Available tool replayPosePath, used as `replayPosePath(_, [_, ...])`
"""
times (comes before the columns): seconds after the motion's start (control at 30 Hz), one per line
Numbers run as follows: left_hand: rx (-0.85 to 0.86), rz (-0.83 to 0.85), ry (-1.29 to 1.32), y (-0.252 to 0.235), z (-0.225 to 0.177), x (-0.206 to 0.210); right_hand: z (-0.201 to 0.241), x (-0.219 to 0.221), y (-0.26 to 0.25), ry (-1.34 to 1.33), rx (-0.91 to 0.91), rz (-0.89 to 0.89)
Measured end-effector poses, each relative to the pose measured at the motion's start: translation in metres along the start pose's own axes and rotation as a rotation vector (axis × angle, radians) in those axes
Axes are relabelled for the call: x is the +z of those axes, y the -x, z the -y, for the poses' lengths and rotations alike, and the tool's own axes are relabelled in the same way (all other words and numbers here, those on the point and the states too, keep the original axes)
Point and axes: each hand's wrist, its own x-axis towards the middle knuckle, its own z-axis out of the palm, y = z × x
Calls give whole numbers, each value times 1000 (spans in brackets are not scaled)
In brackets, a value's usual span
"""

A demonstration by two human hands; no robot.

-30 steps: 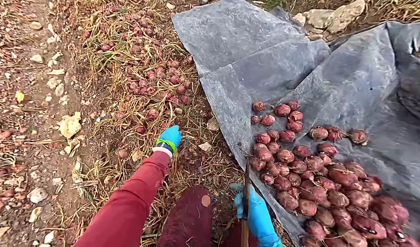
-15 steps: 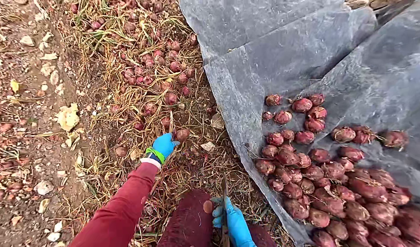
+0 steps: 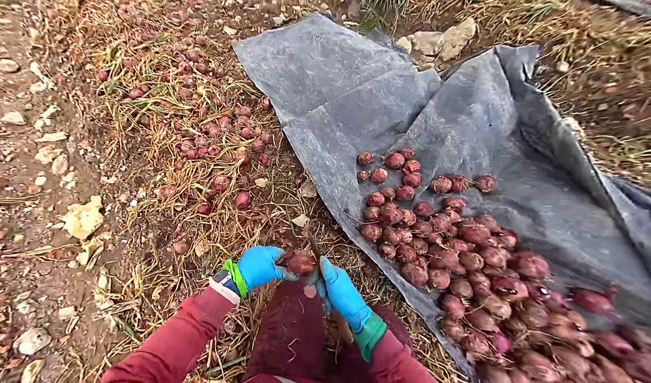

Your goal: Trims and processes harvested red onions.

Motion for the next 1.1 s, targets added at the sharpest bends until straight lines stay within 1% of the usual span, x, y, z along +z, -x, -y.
replayPosePath(0.07, [-68,-159,100,-4,8,1,-9,-9,6,-41,24,-29])
replayPosePath(0.1, [-82,-199,134,-6,4,3,-15,-11,6,-17,59,-27])
replayPosePath(0.13, [-70,-188,124,-5,-5,6,-21,-12,4,54,112,18])
replayPosePath(0.17, [-41,-119,59,-5,-18,10,-25,-14,0,141,157,98])
replayPosePath(0.2, [-4,8,-35,-7,-35,15,-27,-15,-5,212,181,178])
replayPosePath(0.23, [38,139,-124,-9,-50,19,-26,-16,-9,258,185,219])
replayPosePath(0.27, [68,214,-174,-15,-60,20,-23,-18,-16,282,168,207])
replayPosePath(0.3, [53,205,-200,-25,-61,18,-22,-25,-22,261,132,152])
replayPosePath(0.33, [-18,146,-225,-38,-54,11,-20,-34,-28,196,88,59])
replayPosePath(0.4, [-203,-44,-233,-73,-24,-3,-11,-59,-40,-30,11,-181])
replayPosePath(0.43, [-251,-121,-221,-89,-7,-1,-10,-73,-45,-103,13,-264])
replayPosePath(0.47, [-270,-142,-225,-101,6,9,-13,-86,-49,-131,30,-302])
replayPosePath(0.53, [-296,-78,-179,-121,15,48,-27,-96,-54,-145,83,-307])
replayPosePath(0.57, [-340,-15,-125,-127,16,76,-39,-94,-54,-164,126,-288])
replayPosePath(0.63, [-489,105,-19,-141,24,128,-62,-83,-50,-220,210,-233])
replayPosePath(0.67, [-560,139,37,-145,27,139,-70,-76,-46,-254,249,-214])
replayPosePath(0.73, [-606,202,129,-148,28,133,-81,-64,-39,-303,319,-202])
replayPosePath(0.8, [-538,215,251,-133,23,115,-92,-53,-29,-376,396,-180])
replayPosePath(0.87, [-393,162,385,-110,6,85,-101,-44,-29,-457,408,-101])
replayPosePath(0.9, [-304,162,425,-96,-8,69,-102,-39,-25,-467,359,-40])
replayPosePath(0.93, [-212,182,416,-82,-22,55,-98,-35,-20,-453,267,19])
replayPosePath(0.97, [-124,210,345,-70,-35,41,-89,-32,-17,-425,158,52])
replayPosePath(1.03, [-6,292,149,-44,-56,17,-61,-27,-7,-344,-25,36])
replayPosePath(1.1, [62,345,-22,-19,-66,-1,-36,-25,4,-137,-122,11])
